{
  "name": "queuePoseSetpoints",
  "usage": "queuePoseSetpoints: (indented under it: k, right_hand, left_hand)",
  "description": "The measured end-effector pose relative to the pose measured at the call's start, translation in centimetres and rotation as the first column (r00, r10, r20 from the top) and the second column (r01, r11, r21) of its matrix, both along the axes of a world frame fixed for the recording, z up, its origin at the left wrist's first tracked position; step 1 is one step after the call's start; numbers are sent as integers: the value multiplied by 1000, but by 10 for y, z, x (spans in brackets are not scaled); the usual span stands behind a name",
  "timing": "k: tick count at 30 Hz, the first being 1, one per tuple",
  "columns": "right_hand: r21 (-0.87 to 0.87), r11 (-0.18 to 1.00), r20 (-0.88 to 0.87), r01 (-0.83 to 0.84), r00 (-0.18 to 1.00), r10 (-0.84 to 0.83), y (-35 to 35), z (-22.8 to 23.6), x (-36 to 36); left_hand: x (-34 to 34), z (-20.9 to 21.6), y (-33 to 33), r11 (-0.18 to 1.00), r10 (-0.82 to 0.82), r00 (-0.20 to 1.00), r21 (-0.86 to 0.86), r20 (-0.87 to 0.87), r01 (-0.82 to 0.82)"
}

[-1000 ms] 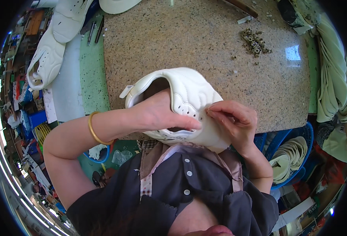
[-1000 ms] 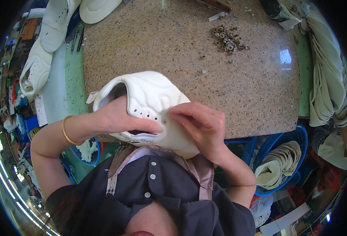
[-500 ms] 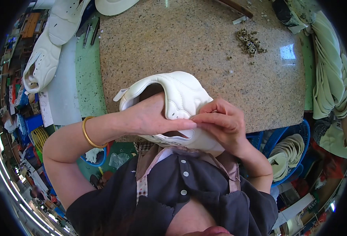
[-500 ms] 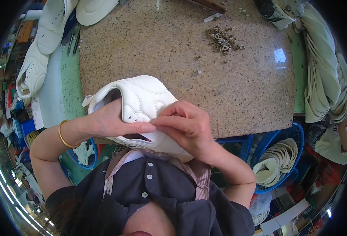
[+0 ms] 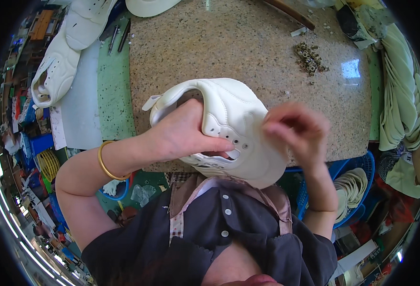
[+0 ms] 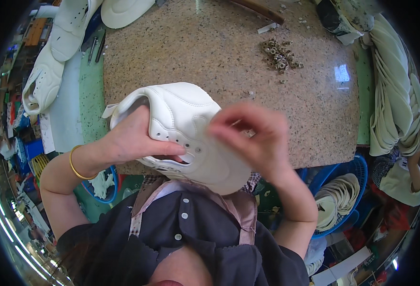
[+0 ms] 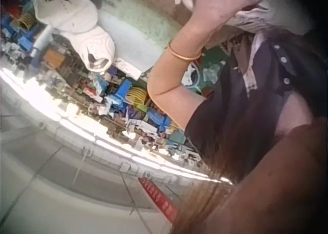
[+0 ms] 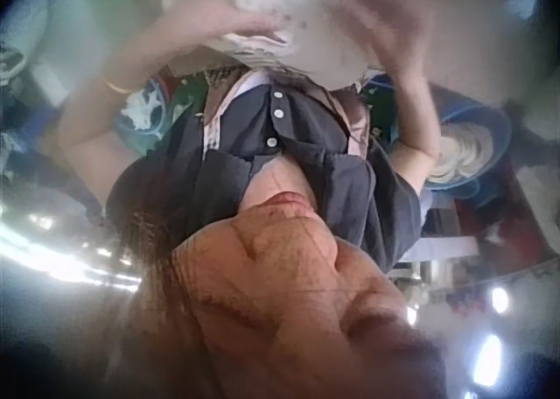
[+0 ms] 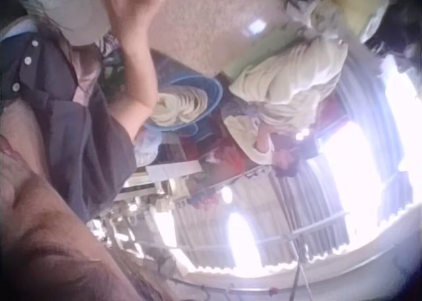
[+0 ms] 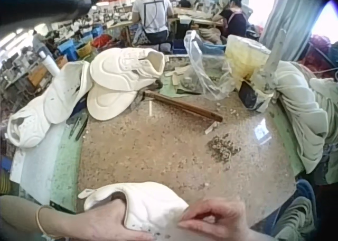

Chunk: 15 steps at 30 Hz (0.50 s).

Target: The person applies eyelets to the lacing holes of a white shoe upper by hand, taking eyelets from a small pile on the table and pressing them into the pre-punched holes.

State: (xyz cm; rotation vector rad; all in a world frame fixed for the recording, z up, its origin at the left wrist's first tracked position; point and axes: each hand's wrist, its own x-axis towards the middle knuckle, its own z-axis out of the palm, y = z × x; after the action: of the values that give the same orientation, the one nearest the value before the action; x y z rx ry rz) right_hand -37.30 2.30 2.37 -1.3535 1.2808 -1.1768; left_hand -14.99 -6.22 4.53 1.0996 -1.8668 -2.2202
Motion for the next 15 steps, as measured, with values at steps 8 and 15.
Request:
queuePoseSetpoints:
  k: [8, 15]
  right_hand:
    - [-111, 992, -87, -62, 995, 53, 12, -12, 24]
    - [-87, 994, -244, -69, 969, 46, 12, -2, 3]
  left_hand:
    - [-10, 1, -5, 971, -184, 980, -145, 70, 192]
    - [-6, 8, -5, 977, -202, 976, -53, 80, 206]
